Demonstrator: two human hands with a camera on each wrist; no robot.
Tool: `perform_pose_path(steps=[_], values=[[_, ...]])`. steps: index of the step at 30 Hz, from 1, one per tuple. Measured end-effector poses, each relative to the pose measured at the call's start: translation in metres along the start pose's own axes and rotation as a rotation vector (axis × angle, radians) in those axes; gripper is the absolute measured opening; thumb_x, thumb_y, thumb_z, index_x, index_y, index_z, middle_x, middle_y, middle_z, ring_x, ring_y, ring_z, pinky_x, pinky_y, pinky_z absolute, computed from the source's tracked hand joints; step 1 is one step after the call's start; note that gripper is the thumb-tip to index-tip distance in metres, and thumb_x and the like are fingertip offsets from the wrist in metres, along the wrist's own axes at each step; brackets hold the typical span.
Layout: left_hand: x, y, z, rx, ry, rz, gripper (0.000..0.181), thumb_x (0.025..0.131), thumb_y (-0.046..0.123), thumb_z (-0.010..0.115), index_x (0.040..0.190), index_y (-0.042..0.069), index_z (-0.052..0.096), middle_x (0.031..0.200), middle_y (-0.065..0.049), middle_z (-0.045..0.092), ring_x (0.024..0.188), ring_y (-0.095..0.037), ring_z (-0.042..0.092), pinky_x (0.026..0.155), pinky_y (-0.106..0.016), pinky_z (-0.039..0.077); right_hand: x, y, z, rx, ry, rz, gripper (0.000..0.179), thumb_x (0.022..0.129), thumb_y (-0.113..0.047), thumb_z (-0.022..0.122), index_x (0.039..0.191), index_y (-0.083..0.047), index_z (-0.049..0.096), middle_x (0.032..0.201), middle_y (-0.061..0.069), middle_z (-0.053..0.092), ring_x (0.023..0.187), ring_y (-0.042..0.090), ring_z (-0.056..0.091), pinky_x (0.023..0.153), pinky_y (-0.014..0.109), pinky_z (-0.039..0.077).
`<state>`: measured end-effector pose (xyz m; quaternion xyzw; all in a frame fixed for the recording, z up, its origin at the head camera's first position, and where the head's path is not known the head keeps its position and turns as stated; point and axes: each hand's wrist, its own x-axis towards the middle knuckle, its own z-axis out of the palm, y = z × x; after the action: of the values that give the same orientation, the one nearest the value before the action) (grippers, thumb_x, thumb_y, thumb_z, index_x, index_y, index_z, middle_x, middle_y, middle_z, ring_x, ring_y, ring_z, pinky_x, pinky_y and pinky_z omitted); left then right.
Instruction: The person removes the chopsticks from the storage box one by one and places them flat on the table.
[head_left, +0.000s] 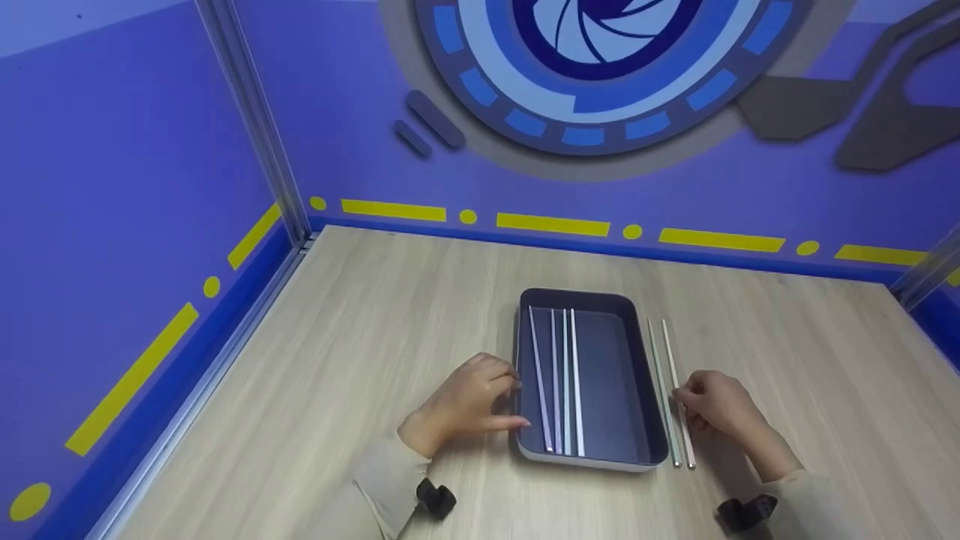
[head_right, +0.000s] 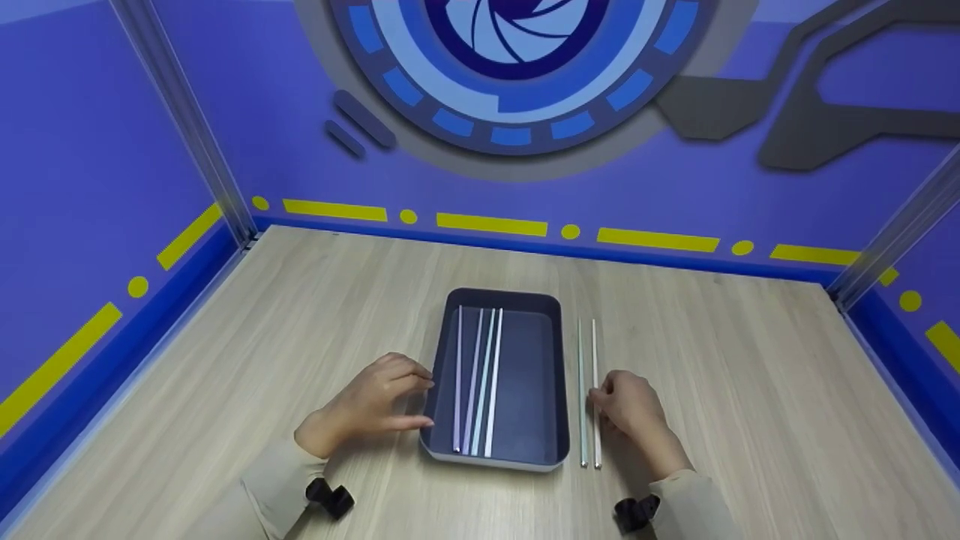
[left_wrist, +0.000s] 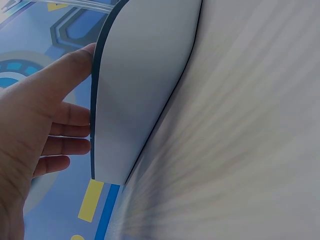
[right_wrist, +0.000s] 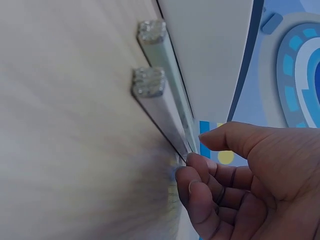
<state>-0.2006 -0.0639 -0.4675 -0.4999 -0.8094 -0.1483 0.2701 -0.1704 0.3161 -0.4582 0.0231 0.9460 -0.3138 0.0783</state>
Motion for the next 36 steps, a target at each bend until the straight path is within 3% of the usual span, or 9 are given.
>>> perform_pose_path(steps=[7,17,27,36], values=[[0.0,0.0,0.0,0.003,-0.003,-0.003,0.046,0.077,0.054,0.072,0.087,0.01,0.069,0.091,0.001,0.067,0.09,-0.014,0.062,0.091,-0.026,0.048,-0.001,-0.002,-0.004,-0.011,0.015,-0.014,0.021,0.09,-0.016,0.058,0.075,-0.001,0.056,0.058,0.001,0.06,0.053,0.013,0.056,0.048,0.026,0.047],[-0.001,-0.001,0.001,-0.005,0.004,-0.005,0.046,0.076,0.055,0.072,0.087,0.01,0.069,0.091,0.001,0.068,0.089,-0.014,0.063,0.09,-0.026,0.049,-0.002,-0.014,-0.009,-0.104,0.124,-0.094,0.021,0.089,-0.018,0.061,0.073,-0.006,0.056,0.053,-0.005,0.048,0.05,0.012,0.045,0.048,0.026,0.037],[-0.001,-0.001,0.002,-0.004,0.022,0.012,0.046,0.076,0.054,0.072,0.085,0.009,0.068,0.09,0.001,0.066,0.089,-0.015,0.062,0.09,-0.026,0.048,-0.005,-0.026,-0.012,-0.081,0.131,-0.106,0.014,0.091,-0.013,0.058,0.08,-0.004,0.06,0.062,0.006,0.063,0.051,0.013,0.053,0.045,0.025,0.042],[-0.001,-0.001,0.002,-0.001,0.01,0.005,0.047,0.076,0.055,0.072,0.086,0.009,0.069,0.091,0.0,0.067,0.089,-0.015,0.062,0.09,-0.027,0.049,-0.006,-0.035,-0.013,-0.031,0.127,-0.112,0.012,0.092,-0.011,0.055,0.085,-0.003,0.06,0.069,0.01,0.064,0.054,0.016,0.059,0.044,0.023,0.046]])
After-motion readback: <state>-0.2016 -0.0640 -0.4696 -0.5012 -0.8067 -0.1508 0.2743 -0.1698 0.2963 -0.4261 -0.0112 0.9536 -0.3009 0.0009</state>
